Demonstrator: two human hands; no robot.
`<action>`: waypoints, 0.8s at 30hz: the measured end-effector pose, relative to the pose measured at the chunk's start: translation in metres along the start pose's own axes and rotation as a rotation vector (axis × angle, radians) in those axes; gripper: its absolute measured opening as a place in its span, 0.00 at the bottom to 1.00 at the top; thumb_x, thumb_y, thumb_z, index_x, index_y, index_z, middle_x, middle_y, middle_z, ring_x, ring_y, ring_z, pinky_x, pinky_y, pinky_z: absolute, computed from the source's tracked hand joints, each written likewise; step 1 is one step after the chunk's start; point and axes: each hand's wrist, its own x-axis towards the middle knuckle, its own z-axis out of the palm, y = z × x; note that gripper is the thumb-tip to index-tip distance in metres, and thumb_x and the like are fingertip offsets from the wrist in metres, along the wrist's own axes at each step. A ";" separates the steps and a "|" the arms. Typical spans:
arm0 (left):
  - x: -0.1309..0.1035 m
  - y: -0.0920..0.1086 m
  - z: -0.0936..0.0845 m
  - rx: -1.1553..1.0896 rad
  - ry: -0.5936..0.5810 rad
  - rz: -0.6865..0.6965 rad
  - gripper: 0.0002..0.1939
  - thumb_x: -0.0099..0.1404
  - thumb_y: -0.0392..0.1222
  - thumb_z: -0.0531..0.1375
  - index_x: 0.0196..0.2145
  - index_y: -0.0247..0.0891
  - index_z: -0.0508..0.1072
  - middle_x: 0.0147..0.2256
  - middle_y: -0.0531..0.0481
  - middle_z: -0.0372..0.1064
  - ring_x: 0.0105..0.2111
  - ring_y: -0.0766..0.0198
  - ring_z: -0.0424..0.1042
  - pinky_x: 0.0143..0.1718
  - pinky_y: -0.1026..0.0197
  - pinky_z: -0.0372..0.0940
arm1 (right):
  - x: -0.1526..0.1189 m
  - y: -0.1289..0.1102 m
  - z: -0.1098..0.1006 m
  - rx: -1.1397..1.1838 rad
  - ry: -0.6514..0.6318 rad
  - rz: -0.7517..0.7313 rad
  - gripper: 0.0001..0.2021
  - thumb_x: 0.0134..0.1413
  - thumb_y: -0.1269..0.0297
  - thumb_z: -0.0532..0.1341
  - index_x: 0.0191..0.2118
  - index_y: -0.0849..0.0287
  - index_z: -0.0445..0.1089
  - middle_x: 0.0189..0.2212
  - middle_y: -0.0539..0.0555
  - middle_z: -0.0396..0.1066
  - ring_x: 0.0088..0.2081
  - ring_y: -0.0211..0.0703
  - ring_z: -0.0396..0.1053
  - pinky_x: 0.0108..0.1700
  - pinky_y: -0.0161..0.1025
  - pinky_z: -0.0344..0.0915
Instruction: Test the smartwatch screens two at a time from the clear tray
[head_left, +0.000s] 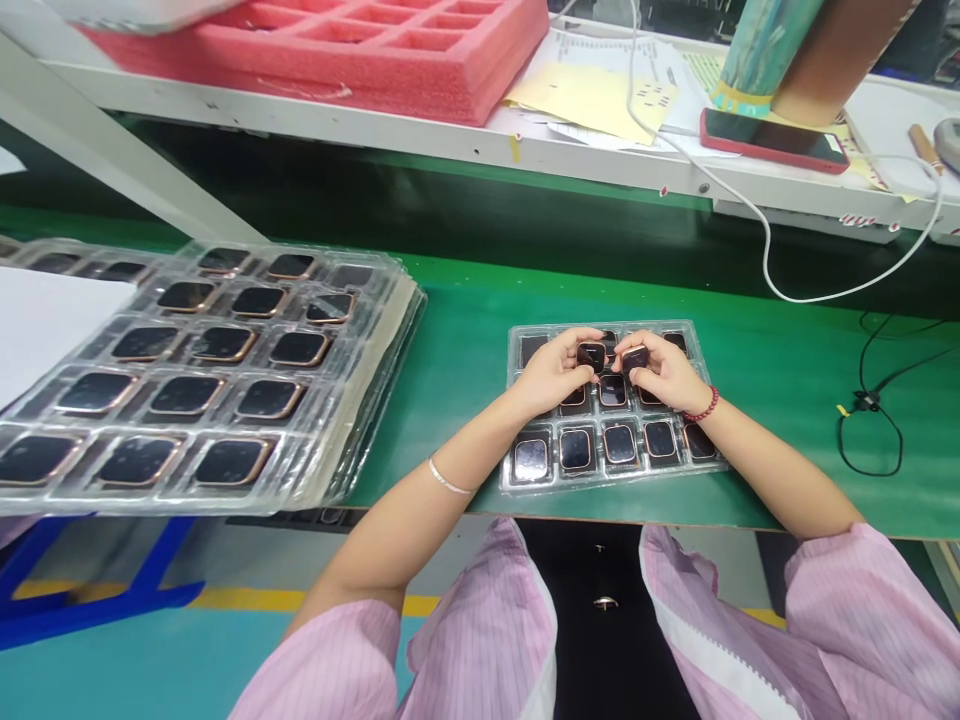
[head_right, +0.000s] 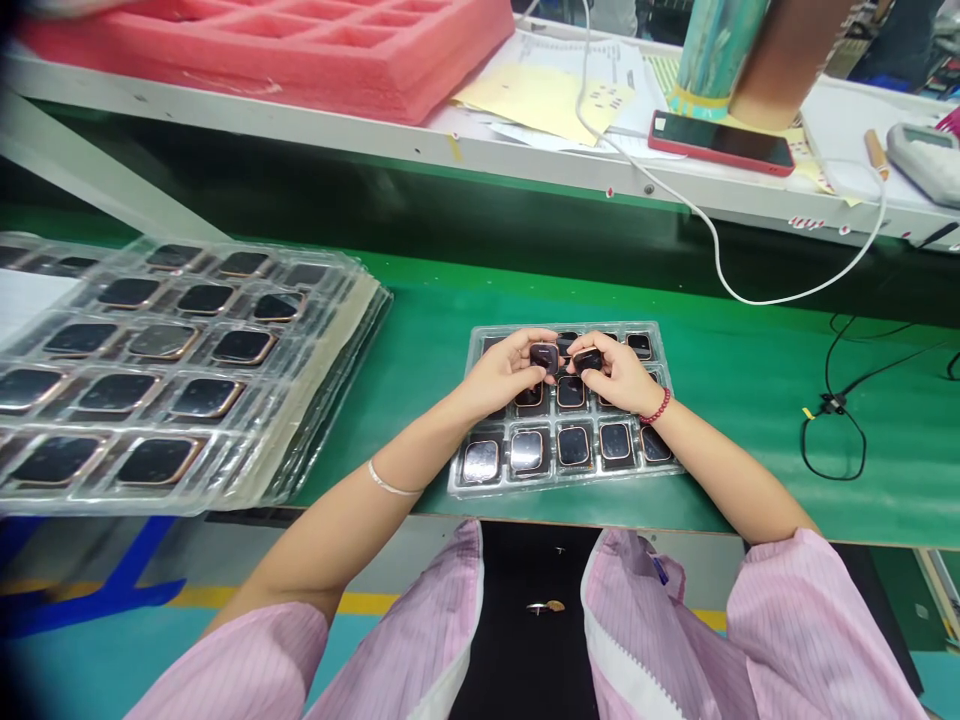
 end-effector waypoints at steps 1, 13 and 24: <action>0.001 0.000 -0.002 -0.034 -0.001 -0.016 0.32 0.52 0.31 0.65 0.55 0.34 0.67 0.42 0.45 0.75 0.34 0.62 0.77 0.38 0.60 0.71 | 0.000 0.000 0.000 0.001 0.005 0.006 0.16 0.50 0.71 0.60 0.47 0.58 0.66 0.36 0.53 0.76 0.40 0.47 0.76 0.41 0.42 0.71; -0.063 0.087 0.042 -0.688 -1.173 -0.127 0.30 0.48 0.32 0.74 0.50 0.39 0.75 0.32 0.49 0.73 0.26 0.62 0.75 0.26 0.64 0.73 | -0.002 -0.002 -0.001 0.075 0.061 0.058 0.13 0.53 0.69 0.64 0.46 0.58 0.70 0.37 0.55 0.78 0.32 0.43 0.74 0.34 0.40 0.72; -0.082 0.123 0.033 -0.596 -1.150 -0.090 0.25 0.46 0.31 0.74 0.43 0.40 0.77 0.32 0.47 0.75 0.30 0.57 0.78 0.35 0.62 0.75 | 0.002 -0.030 -0.010 0.633 0.042 0.302 0.20 0.63 0.51 0.62 0.55 0.56 0.72 0.47 0.58 0.76 0.36 0.42 0.75 0.34 0.38 0.77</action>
